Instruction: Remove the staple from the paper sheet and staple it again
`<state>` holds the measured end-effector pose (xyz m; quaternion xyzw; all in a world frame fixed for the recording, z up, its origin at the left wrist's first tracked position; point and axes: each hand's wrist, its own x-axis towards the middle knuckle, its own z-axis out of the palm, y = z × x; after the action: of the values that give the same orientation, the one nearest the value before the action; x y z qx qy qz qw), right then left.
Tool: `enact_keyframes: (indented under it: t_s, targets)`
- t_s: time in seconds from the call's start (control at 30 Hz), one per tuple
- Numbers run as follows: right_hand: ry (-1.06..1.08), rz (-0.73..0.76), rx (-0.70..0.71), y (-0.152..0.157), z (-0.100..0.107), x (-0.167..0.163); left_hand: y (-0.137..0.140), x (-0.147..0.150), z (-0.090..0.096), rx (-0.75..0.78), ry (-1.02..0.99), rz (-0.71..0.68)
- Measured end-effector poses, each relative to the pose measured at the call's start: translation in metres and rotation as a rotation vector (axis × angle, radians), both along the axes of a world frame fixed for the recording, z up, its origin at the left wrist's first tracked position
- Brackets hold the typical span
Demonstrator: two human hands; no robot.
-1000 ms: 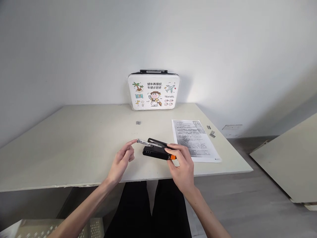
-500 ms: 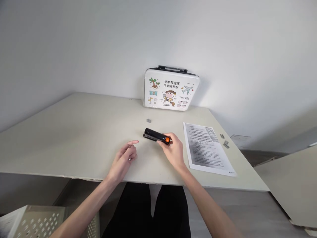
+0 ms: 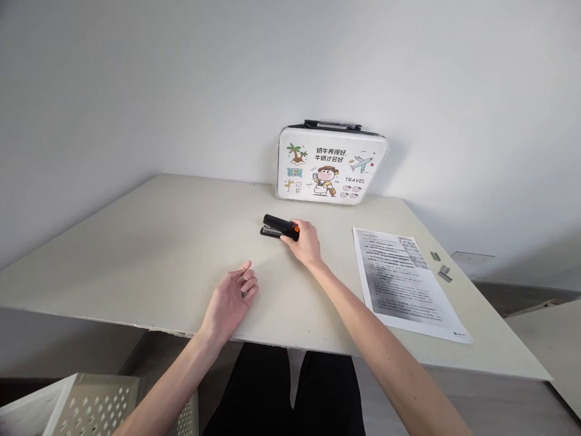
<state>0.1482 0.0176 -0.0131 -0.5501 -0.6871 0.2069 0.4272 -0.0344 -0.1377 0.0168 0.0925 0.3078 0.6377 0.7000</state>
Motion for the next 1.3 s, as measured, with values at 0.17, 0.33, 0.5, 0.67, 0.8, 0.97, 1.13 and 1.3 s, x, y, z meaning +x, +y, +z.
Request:
enact_keyframes:
  t_s: [0.17, 0.33, 0.5, 0.67, 0.8, 0.97, 1.13, 1.3]
  targets:
    - [-0.097, 0.231, 0.223, -0.076, 0.031, 0.019, 0.01, 0.008, 0.006, -0.037, 0.012, -0.007]
    - [-0.239, 0.4, 0.237, -0.133, 0.052, 0.048, 0.018, 0.049, 0.013, -0.012, 0.105, -0.144]
    - [-0.299, 0.302, 0.182, -0.147, 0.049, 0.083, 0.017, 0.103, 0.024, 0.01, 0.182, -0.423]
    - [-0.28, 0.183, 0.234, -0.159, 0.046, 0.125, 0.015, 0.135, 0.026, 0.131, 0.301, -0.544]
    - [-0.233, -0.041, 0.224, -0.16, 0.028, 0.193, 0.008, 0.144, 0.015, 0.478, 0.82, -0.528]
    - [-0.285, -0.419, 0.151, -0.148, -0.013, 0.307, 0.009, 0.152, 0.002, 0.983, 1.268, -0.599]
    - [-0.326, -0.622, -0.021, -0.136, -0.041, 0.37, 0.02, 0.165, -0.002, 1.197, 1.604, -0.79]
    - [-0.313, -0.621, -0.049, -0.127, -0.05, 0.38, 0.022, 0.163, -0.008, 1.274, 1.71, -0.773]
